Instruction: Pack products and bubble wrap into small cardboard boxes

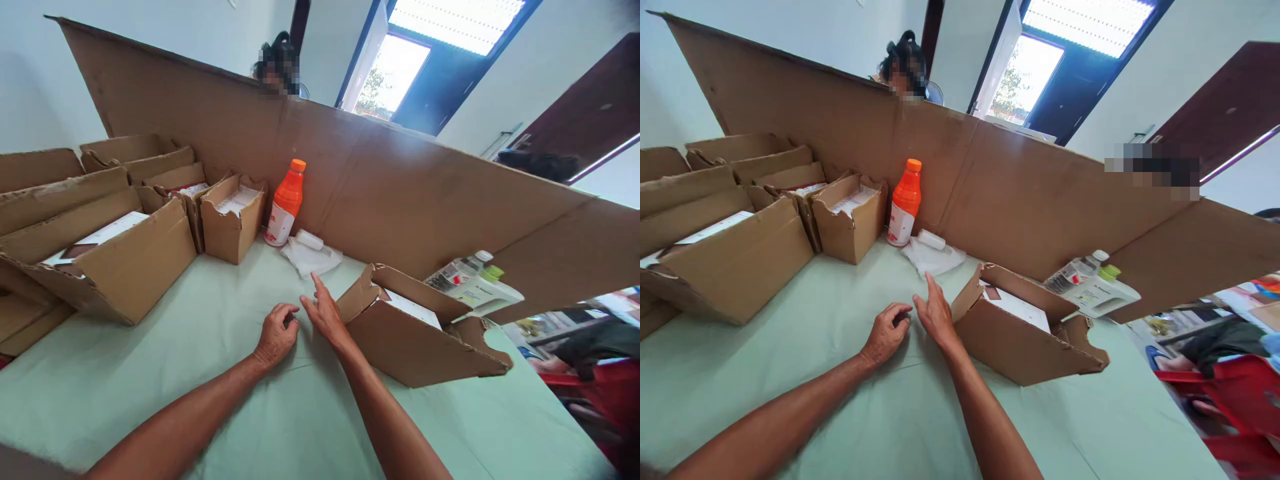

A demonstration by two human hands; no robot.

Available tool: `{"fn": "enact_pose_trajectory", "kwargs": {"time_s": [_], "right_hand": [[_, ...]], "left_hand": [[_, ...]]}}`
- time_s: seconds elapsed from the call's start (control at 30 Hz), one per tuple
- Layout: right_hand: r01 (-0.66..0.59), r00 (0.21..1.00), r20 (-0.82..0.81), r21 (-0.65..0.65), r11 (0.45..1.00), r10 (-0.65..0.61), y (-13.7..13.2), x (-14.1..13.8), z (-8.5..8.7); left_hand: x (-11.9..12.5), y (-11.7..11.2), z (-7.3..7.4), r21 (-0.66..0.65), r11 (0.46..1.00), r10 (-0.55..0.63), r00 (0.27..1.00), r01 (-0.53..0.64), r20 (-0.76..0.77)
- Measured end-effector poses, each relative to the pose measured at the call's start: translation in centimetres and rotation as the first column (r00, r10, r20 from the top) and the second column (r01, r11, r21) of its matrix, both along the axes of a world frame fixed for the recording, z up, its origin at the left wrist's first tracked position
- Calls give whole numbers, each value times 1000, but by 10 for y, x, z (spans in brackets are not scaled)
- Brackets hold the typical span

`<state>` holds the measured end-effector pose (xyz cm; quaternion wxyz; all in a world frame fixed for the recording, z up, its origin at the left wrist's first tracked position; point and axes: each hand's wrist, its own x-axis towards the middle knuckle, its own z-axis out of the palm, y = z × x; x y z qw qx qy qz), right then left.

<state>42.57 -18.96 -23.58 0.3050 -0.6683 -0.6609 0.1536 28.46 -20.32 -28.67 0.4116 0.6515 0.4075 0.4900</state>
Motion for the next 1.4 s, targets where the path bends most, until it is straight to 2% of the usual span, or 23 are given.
{"fn": "enact_pose_trajectory", "kwargs": {"time_s": [0.07,0.13,0.2,0.27,0.43,0.67,0.8,0.9,1.0,1.13,1.27,1.4], "right_hand": [[111,993,-48,-16,994,-112,35,1,-12],[168,984,-52,-5,986,-168,56,2,-17],[198,979,-55,29,980,-196,63,4,-19],[213,976,-68,76,974,-208,57,3,-19],[183,979,-121,150,972,-166,14,-7,-13],[109,938,-345,171,979,-44,-81,-36,-15],[99,921,-386,106,989,-51,-132,-39,-21],[115,911,-404,63,991,-80,-158,-33,-24],[165,916,-385,97,982,-116,-174,-24,-26],[209,959,-243,275,939,-143,-187,-12,-32],[94,995,-9,431,897,-99,-191,-11,-38],[-86,990,139,448,890,25,-182,-22,-35]], "left_hand": [[-2,9,-2,-63,996,61,996,-56,70],[-2,14,-3,-129,988,98,984,-79,147],[-1,16,-4,-199,977,127,965,-81,230],[1,17,-4,-269,961,156,937,-70,314],[0,20,1,-409,913,218,848,-2,483],[-11,30,9,-542,834,302,733,107,609],[-21,39,11,-577,779,269,700,245,661],[-28,44,12,-577,742,211,699,340,683],[-32,44,13,-554,746,158,710,369,686],[-32,40,13,-514,776,100,734,366,672],[-31,36,11,-489,799,62,761,350,646],[-31,33,10,-465,818,32,779,339,626]]}}
